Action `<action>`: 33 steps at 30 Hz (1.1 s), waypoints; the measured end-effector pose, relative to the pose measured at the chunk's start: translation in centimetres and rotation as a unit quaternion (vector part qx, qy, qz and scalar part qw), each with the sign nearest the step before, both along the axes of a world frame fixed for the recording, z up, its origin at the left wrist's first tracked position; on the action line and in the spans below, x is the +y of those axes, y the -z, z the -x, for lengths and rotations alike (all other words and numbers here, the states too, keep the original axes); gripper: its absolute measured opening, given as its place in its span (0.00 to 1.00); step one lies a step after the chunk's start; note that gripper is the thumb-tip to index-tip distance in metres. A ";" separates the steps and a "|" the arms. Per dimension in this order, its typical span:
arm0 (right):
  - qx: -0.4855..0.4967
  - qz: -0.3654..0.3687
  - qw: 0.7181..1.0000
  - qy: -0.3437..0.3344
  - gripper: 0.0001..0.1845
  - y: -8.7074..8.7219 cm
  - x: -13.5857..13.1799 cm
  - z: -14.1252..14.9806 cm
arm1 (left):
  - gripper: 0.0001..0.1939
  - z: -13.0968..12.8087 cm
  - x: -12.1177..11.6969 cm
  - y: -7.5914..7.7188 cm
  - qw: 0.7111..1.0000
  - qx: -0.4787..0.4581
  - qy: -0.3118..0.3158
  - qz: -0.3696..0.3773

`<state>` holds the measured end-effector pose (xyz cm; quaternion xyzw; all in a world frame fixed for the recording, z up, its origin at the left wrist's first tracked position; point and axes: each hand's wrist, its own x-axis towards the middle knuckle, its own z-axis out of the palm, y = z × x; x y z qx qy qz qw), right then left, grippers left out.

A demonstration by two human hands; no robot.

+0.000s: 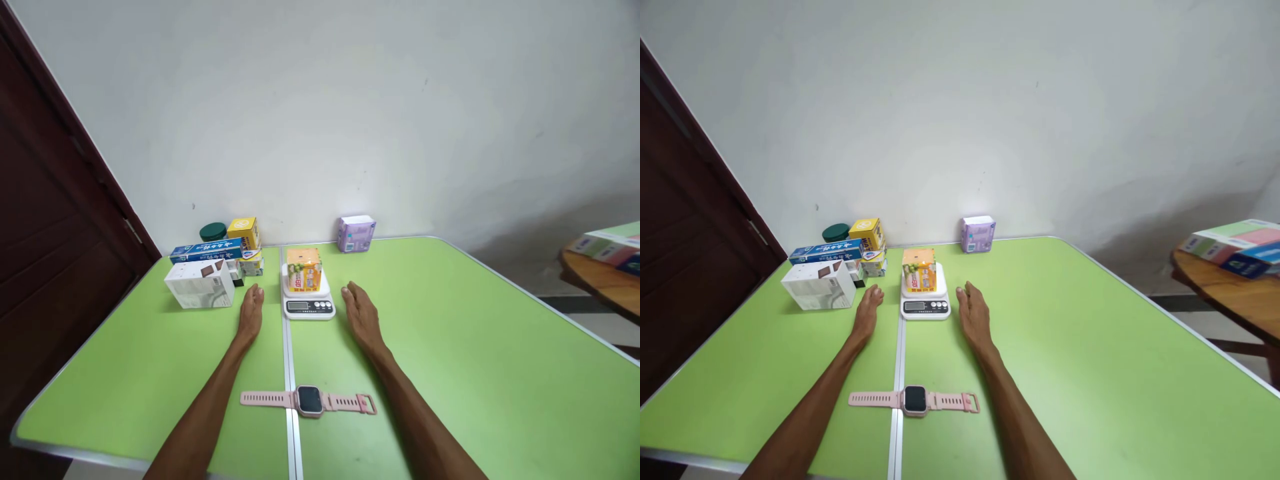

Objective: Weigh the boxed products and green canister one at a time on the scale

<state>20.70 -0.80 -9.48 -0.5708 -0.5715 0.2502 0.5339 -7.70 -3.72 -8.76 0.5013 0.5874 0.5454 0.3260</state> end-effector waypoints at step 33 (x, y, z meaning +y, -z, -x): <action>-0.026 -0.075 0.977 0.199 0.41 -2.5 3.9 -7.1 | 0.48 -18.7 1.8 -9.0 0.942 0.107 0.318 -0.029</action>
